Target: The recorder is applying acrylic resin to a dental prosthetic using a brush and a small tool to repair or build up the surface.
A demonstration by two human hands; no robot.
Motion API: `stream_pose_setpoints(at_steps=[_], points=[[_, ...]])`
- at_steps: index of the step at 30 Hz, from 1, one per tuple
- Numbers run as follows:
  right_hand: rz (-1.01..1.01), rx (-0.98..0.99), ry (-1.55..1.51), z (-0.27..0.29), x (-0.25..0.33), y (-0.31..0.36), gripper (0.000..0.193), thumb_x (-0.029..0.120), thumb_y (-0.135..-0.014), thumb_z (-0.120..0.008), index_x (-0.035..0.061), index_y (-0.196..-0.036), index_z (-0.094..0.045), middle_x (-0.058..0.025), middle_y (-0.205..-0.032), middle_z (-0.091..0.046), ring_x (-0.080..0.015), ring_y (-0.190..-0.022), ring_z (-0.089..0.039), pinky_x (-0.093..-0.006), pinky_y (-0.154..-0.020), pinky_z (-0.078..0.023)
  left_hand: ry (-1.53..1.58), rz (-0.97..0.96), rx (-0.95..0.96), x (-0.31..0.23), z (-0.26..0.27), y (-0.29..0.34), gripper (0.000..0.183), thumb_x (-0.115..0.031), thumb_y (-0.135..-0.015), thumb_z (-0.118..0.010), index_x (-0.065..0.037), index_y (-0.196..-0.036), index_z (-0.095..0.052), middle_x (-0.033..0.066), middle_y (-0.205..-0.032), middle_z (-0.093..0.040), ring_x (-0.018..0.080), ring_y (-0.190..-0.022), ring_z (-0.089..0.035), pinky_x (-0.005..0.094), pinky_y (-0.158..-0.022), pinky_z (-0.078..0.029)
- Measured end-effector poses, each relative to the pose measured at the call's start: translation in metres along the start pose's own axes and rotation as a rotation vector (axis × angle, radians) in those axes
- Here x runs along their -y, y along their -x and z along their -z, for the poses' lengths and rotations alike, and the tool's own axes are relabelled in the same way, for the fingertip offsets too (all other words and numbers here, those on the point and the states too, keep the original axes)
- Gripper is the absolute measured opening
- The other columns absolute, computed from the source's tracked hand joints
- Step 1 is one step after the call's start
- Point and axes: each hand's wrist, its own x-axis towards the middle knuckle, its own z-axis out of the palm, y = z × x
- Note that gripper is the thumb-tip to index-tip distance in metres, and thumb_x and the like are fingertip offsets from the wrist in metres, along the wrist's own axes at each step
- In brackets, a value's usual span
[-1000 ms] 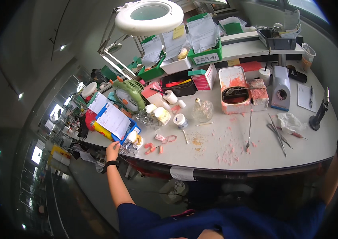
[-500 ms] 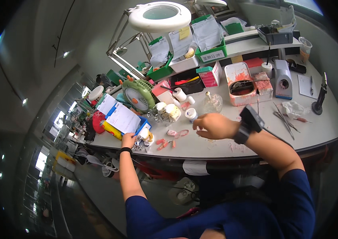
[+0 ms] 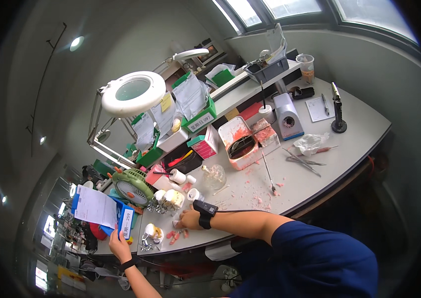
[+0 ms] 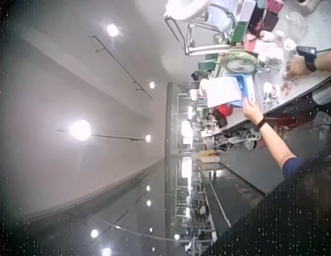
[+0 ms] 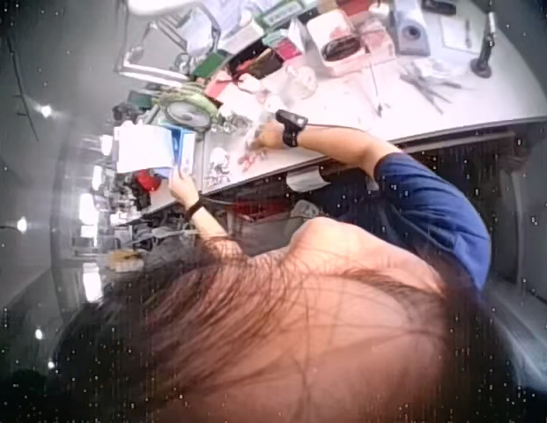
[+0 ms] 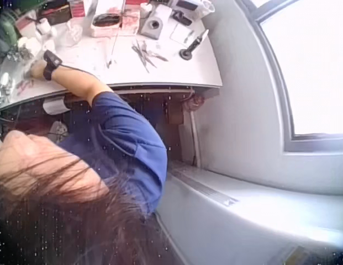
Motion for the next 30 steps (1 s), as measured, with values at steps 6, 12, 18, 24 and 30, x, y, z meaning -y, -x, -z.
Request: stream_pose_setpoints(at_steps=[6, 12, 18, 24, 30], points=[[0.034, -0.055, -0.002, -0.004, 0.000, 0.002, 0.030, 0.030, -0.081, -0.058, 0.0174, -0.107, -0.063, -0.0039, -0.095, -0.062, -0.0222, -0.104, -0.056, -0.0508, -0.084, -0.037, -0.020, 0.007, 0.013, -0.079, 0.033, 0.028, 0.018, -0.013, -0.088, -0.054, 0.003, -0.094, -0.061, 0.0157, -0.095, -0.063, 0.0356, -0.090, -0.059, 0.0596, -0.103, -0.028], [-0.068, -0.434, -0.261, 0.062, 0.005, 0.049, 0.016, 0.020, -0.079, -0.065, 0.0096, -0.090, -0.062, -0.0119, -0.083, -0.060, -0.0313, -0.074, -0.061, -0.0403, -0.065, -0.050, 0.062, -0.193, 0.030, -0.158, 0.066, 0.069, 0.017, -0.010, -0.085, -0.057, 0.006, -0.090, -0.061, 0.0170, -0.091, -0.063, 0.0355, -0.085, -0.059, 0.0457, -0.090, -0.044], [-0.144, -0.844, -0.448, 0.145, -0.006, 0.166, 0.018, 0.007, -0.075, -0.070, 0.0029, -0.081, -0.054, -0.0092, -0.078, -0.058, -0.0192, -0.070, -0.059, -0.0293, -0.065, -0.048, 0.272, -0.335, 0.063, -0.230, 0.060, 0.100, 0.014, -0.010, -0.077, -0.068, 0.000, -0.085, -0.064, 0.0091, -0.087, -0.066, 0.0268, -0.059, -0.061, 0.0335, -0.053, -0.048], [-0.188, -0.942, -1.024, 0.165, -0.005, 0.234, 0.021, 0.012, -0.083, -0.066, 0.0051, -0.085, -0.046, -0.0019, -0.082, -0.054, -0.0095, -0.076, -0.056, -0.0241, -0.070, -0.045, 0.465, -0.354, 0.148, -0.284, 0.022, 0.120, 0.015, -0.009, -0.075, -0.068, 0.001, -0.087, -0.066, 0.0087, -0.092, -0.067, 0.0246, -0.052, -0.058, 0.0309, -0.050, -0.047], [-0.320, -0.785, -1.099, 0.163, 0.003, 0.251, 0.016, 0.015, -0.092, -0.055, 0.0032, -0.085, -0.048, -0.0022, -0.081, -0.054, -0.0067, -0.063, -0.053, -0.0208, -0.059, -0.042, 0.669, -0.240, 0.418, -0.300, 0.031, 0.097, 0.041, -0.038, -0.073, -0.075, -0.002, -0.090, -0.067, 0.0102, -0.093, -0.068, 0.0266, -0.082, -0.067, 0.0325, -0.071, -0.053]])
